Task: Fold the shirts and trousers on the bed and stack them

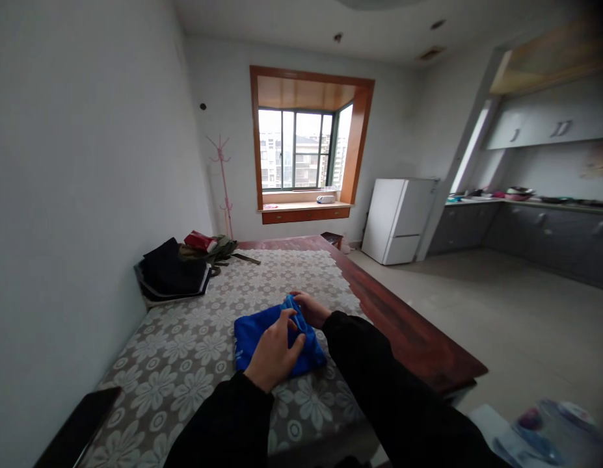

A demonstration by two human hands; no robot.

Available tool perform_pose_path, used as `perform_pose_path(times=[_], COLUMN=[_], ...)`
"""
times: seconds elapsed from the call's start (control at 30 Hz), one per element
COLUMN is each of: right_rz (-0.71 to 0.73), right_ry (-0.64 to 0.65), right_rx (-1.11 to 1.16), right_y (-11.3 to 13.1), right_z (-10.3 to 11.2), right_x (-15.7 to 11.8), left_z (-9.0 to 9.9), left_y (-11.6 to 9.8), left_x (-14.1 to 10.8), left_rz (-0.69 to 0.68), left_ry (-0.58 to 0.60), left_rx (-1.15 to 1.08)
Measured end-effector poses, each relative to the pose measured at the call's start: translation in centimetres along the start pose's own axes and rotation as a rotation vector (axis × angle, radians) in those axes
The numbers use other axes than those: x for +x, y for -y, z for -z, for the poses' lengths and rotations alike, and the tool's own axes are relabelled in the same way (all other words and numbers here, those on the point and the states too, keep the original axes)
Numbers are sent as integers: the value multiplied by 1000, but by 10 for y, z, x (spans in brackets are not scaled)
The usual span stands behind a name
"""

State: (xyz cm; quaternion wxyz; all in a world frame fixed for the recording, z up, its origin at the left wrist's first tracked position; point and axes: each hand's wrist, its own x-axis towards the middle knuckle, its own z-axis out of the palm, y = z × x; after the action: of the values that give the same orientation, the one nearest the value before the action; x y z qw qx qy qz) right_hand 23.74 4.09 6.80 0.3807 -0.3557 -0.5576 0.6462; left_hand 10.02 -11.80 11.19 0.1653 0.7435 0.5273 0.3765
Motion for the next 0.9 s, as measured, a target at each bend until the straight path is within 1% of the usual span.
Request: perform_pose_path(times=[0.07,0.1,0.17,0.23,0.3,0.37,0.47,0.57,0.63,0.77,0.9], right_rz=[-24,-28,10,93,189,277,385,367,340,354,356], right_ry=[-57,-78,-101,-85,-36,13,83,154,167,173,141], right_rx=[-41,-54,-116,-257,-438,-550,-536,-462,-463,-523,-655], right_y=[-15,-22,-34,-42,-48,-51,-51,-49,-47,-45,-46], right_z=[22,30,42,48,50,50,47,48,51,54,56], right_x=[-14,-20,-27,-31,-32,-33,-34,-37,-39,-43,-44], left_z=[-24,-31,-37,-36,-32,-31,-31,-34,-35,-37,-39], left_y=[14,22,37,47,51,51,50,50,52,55,57], left_x=[-9,-15,-26,-35,-39,-41,-41,-41,-42,-44,-45], left_rz=[-43,-67,-93,-93,-77,-50,-13,2,7,-6,-82], left_ry=[94,128,178,207,206,182,157,149,143,121,141], left_rx=[2,22,84,142,172,189,198,177,152,115,145])
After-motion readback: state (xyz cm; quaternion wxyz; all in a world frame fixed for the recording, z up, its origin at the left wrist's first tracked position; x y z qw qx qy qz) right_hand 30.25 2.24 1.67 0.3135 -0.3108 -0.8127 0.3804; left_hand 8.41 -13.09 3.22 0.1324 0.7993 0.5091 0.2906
